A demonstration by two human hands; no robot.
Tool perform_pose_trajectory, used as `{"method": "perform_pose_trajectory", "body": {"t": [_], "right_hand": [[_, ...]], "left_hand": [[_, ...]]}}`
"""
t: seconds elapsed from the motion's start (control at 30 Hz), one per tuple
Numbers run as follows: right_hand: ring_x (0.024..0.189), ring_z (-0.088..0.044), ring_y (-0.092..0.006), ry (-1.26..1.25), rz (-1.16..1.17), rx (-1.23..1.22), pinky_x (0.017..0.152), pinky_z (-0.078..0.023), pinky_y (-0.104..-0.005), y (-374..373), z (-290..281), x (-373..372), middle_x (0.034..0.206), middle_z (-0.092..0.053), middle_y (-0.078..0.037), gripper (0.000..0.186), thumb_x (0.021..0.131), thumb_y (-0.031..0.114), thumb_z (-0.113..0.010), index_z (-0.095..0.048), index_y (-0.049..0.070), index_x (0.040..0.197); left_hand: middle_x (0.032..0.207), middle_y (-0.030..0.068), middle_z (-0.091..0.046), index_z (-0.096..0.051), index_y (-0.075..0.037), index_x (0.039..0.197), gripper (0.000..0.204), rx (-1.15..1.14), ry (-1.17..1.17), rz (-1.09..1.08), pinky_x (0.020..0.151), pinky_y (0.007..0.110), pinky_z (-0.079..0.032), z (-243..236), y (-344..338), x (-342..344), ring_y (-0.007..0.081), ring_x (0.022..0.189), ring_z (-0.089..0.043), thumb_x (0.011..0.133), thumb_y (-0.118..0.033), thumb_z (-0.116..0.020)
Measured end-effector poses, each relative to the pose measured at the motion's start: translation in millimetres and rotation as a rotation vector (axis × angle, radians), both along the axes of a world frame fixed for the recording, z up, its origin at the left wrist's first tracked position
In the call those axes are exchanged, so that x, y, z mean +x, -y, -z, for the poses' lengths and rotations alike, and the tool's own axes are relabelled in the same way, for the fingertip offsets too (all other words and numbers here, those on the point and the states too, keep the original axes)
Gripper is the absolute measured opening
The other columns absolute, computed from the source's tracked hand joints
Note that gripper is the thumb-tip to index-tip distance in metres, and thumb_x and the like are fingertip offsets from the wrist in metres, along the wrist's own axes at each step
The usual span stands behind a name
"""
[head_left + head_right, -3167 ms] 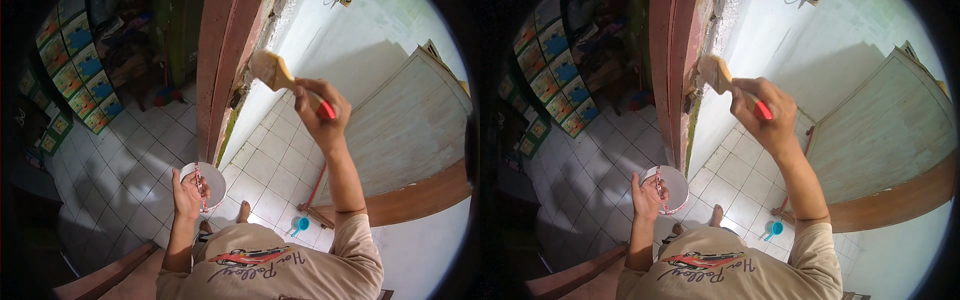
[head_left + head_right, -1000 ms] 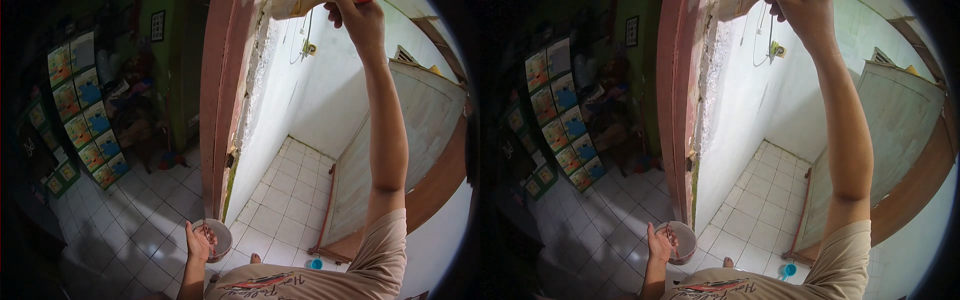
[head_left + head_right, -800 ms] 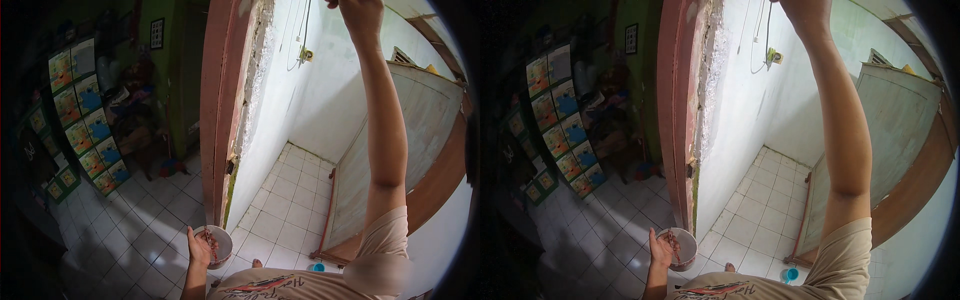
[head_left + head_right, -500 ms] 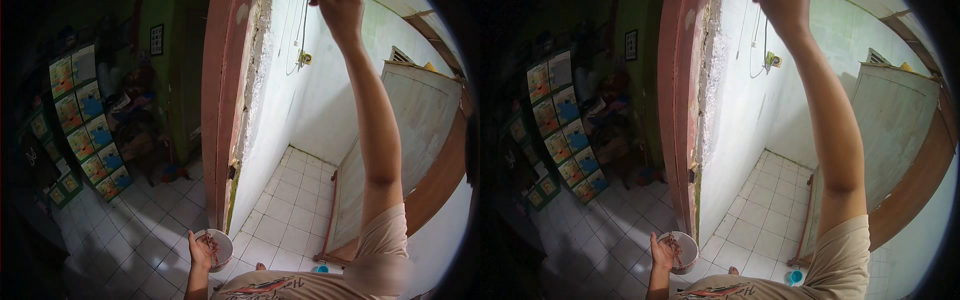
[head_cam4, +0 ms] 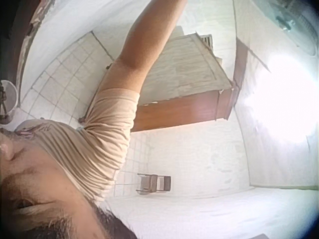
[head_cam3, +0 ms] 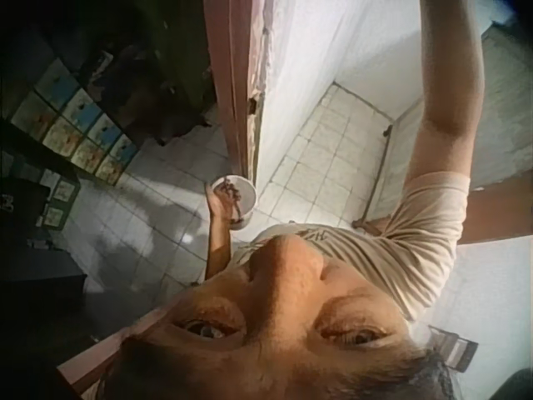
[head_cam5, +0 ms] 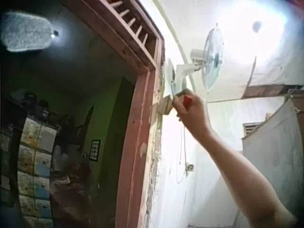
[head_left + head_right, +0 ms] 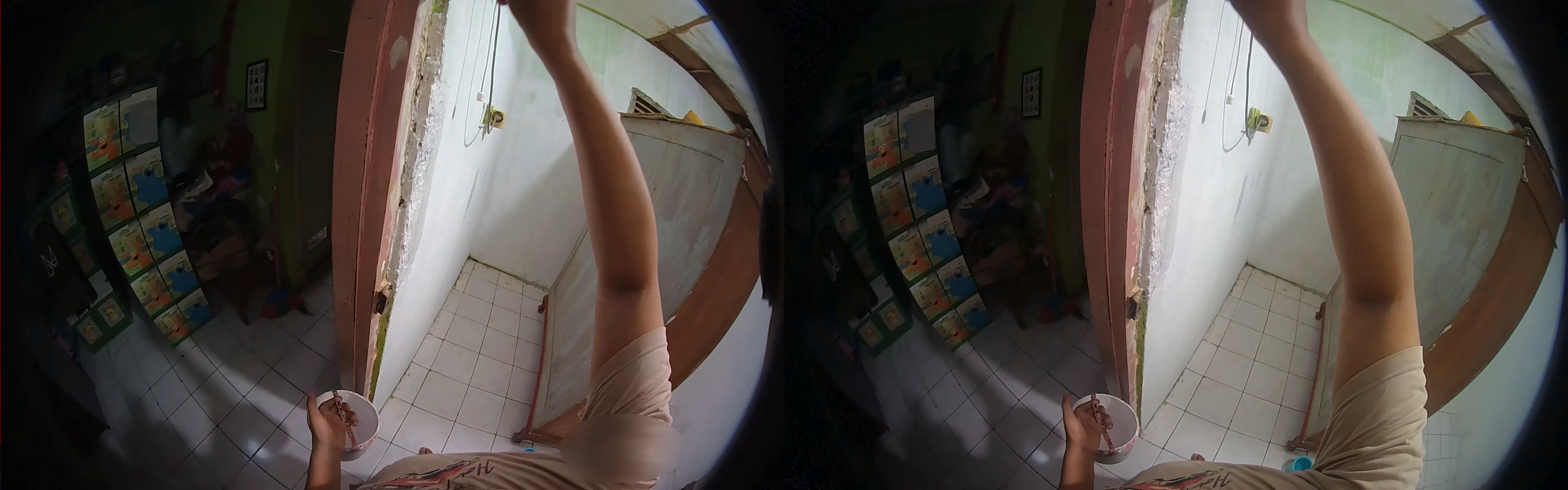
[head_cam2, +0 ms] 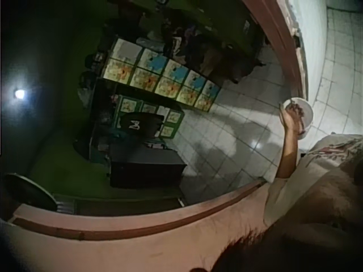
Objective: The person applies paint to an interior wall and a wooden door frame by hand using a paintbrush while holding a container of paint.
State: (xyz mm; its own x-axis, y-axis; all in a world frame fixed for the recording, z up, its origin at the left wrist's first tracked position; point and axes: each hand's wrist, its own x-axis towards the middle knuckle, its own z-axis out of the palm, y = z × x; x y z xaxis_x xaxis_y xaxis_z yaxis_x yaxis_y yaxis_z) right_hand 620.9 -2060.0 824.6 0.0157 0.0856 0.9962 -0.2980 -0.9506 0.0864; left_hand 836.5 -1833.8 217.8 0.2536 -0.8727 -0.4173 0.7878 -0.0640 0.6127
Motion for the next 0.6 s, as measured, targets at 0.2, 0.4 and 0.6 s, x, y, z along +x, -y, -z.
{"method": "perform_pose_trajectory", "body": {"t": [0.2,0.4,0.6], "right_hand": [[0.051,-0.054,-0.0076,-0.075,0.135,0.074,0.045,-0.044,-0.0249,-24.6,22.0,-3.6,0.059,-0.058,-0.003,0.024,0.092,0.021,-0.066,-0.06,0.0,0.08],[0.051,-0.054,-0.0075,0.031,-0.017,-0.11,0.045,-0.045,-0.0248,-2.5,-26.9,-2.8,0.058,-0.056,-0.002,0.024,0.093,0.022,-0.063,-0.059,0.001,0.08],[0.051,-0.052,-0.0081,-0.058,0.136,0.109,0.045,-0.044,-0.0259,-12.8,3.9,6.9,0.059,-0.055,-0.001,0.023,0.095,0.019,-0.06,-0.057,0.001,0.081]], "left_hand": [[0.068,0.009,-0.052,-0.053,-0.004,0.082,0.076,-0.002,-0.025,-0.042,0.058,0.039,-0.04,3.0,-5.9,8.2,0.0274,0.059,-0.052,0.089,-0.075,-0.028],[0.069,0.0088,-0.053,-0.053,-0.003,0.083,0.078,0.001,0.001,0.005,0.058,0.04,-0.04,12.8,-2.0,10.7,0.0277,0.06,-0.052,0.088,-0.077,-0.029],[0.069,0.0087,-0.054,-0.053,-0.004,0.082,0.076,0.019,-0.01,-0.006,0.059,0.04,-0.04,13.8,-5.8,12.7,0.0275,0.06,-0.053,0.088,-0.076,-0.03]]}}
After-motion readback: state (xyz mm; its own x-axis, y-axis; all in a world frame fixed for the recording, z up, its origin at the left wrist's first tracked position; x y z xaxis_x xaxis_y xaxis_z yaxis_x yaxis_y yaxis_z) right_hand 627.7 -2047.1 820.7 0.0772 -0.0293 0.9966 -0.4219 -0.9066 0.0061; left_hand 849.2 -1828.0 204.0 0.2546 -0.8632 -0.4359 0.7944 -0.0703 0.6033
